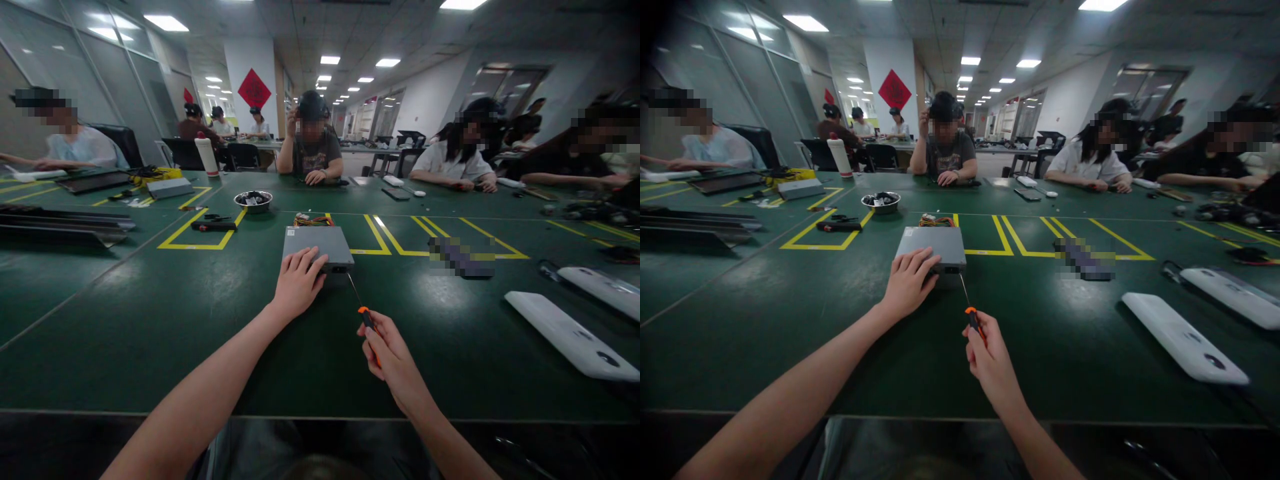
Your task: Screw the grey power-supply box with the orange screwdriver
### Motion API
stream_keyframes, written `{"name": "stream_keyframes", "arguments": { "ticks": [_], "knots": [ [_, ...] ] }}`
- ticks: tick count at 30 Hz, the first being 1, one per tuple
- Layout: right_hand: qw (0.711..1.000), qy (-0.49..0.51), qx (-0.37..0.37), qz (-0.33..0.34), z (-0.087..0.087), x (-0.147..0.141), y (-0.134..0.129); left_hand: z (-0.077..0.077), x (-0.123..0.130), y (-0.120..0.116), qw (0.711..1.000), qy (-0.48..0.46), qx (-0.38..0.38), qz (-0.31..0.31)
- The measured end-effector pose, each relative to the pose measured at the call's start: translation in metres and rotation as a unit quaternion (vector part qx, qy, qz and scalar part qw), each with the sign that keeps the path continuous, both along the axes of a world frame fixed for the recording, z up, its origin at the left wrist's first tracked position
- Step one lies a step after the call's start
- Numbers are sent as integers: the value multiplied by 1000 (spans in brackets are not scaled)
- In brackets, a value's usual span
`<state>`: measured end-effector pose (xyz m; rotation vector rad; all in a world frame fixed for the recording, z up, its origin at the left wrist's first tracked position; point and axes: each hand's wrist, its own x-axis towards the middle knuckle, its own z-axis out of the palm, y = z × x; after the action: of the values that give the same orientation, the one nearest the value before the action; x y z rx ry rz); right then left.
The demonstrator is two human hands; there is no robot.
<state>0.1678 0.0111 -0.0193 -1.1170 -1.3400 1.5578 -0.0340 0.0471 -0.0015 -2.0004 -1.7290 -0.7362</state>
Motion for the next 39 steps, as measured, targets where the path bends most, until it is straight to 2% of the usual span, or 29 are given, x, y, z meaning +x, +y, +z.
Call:
{"name": "stream_keyframes", "arguments": {
  "ticks": [11, 14, 17, 22, 27, 34, 39],
  "knots": [
    [1000, 14, -18, -14, -2, -3, 6, -1, 0, 1, 1000, -1, 2, 0],
    [998, 37, -35, -39, -2, -4, 5, -1, 0, 0, 1000, 1, 2, 0],
    [991, 80, -94, -51, 4, -7, 4, -1, 1, 0, 1000, 2, 1, -1],
    [962, 176, -203, -57, 18, -12, 6, -1, 5, 3, 1000, 0, 11, -22],
    [944, 173, -277, -47, 23, -8, 13, -4, 7, 10, 999, -25, 13, -45],
    [940, 206, -267, -45, 19, -2, 22, -7, 7, 15, 999, -4, 26, -37],
    [926, 252, -272, -68, 26, -5, 19, -6, 7, 15, 999, 3, 30, -32]
  ]
}}
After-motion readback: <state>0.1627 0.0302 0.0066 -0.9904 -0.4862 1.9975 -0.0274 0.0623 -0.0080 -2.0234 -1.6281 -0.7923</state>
